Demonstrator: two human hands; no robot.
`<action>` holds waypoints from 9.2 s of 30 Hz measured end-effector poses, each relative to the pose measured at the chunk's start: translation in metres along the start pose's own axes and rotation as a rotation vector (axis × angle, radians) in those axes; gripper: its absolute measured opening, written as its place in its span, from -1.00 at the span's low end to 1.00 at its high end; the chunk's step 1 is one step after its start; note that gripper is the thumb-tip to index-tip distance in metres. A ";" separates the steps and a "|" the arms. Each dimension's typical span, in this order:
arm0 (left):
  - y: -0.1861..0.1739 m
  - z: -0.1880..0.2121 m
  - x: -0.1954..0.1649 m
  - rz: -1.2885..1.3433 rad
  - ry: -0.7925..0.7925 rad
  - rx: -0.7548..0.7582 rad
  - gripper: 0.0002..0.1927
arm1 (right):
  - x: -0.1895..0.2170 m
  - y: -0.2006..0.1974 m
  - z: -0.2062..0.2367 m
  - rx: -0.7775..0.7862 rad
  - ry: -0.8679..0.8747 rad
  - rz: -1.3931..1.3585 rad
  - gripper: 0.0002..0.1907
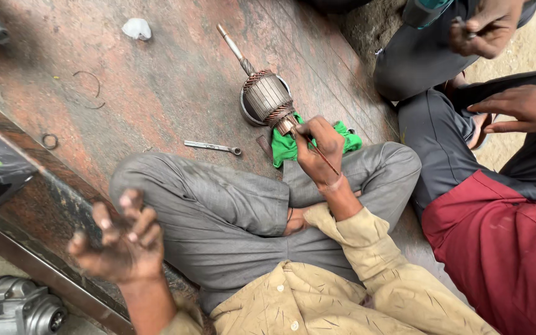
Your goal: The person sits on the ground holding a starter motor armature and files its copper commutator with a red-handled file, rotating the armature to work around it. Another person nearby uses a cordless impact driver on a part, and the person continues filing the commutator.
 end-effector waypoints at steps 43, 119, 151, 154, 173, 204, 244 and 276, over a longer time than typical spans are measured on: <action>-0.013 -0.018 -0.029 -0.057 -0.021 -0.144 -0.67 | -0.010 0.002 0.010 -0.057 0.045 -0.073 -0.80; -0.005 -0.112 -0.040 -0.774 -0.652 -0.712 -0.75 | -0.008 0.008 0.004 -0.058 0.078 -0.065 -0.81; -0.011 -0.114 -0.044 -0.763 -0.716 -0.738 -0.75 | -0.011 0.007 0.027 -0.036 -0.061 0.011 -0.79; -0.011 -0.114 -0.043 -0.773 -0.728 -0.748 -0.75 | -0.029 -0.004 0.037 -0.129 0.106 -0.148 -0.79; 0.000 -0.117 -0.039 -0.988 -0.717 -0.826 -0.73 | -0.012 0.004 0.015 -0.058 0.055 -0.052 -0.79; -0.014 -0.108 -0.047 -0.968 -0.693 -0.806 -0.78 | -0.014 0.009 0.014 -0.094 0.013 -0.051 -0.79; -0.003 -0.236 0.200 -1.961 0.225 0.957 -0.62 | -0.032 -0.004 0.029 -0.069 0.304 -0.265 -0.81; -0.004 -0.240 0.204 -1.970 0.216 0.887 -0.62 | -0.017 -0.003 0.011 -0.043 0.301 -0.093 -0.83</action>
Point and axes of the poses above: each hand's wrist, its own z-axis away from the middle knuckle, its own y-axis out of the palm, x = y × z, the point moved 5 cm from there along -z, towards the middle knuckle, and after that the axes turned 8 degrees about x, right-handed, at the moved point
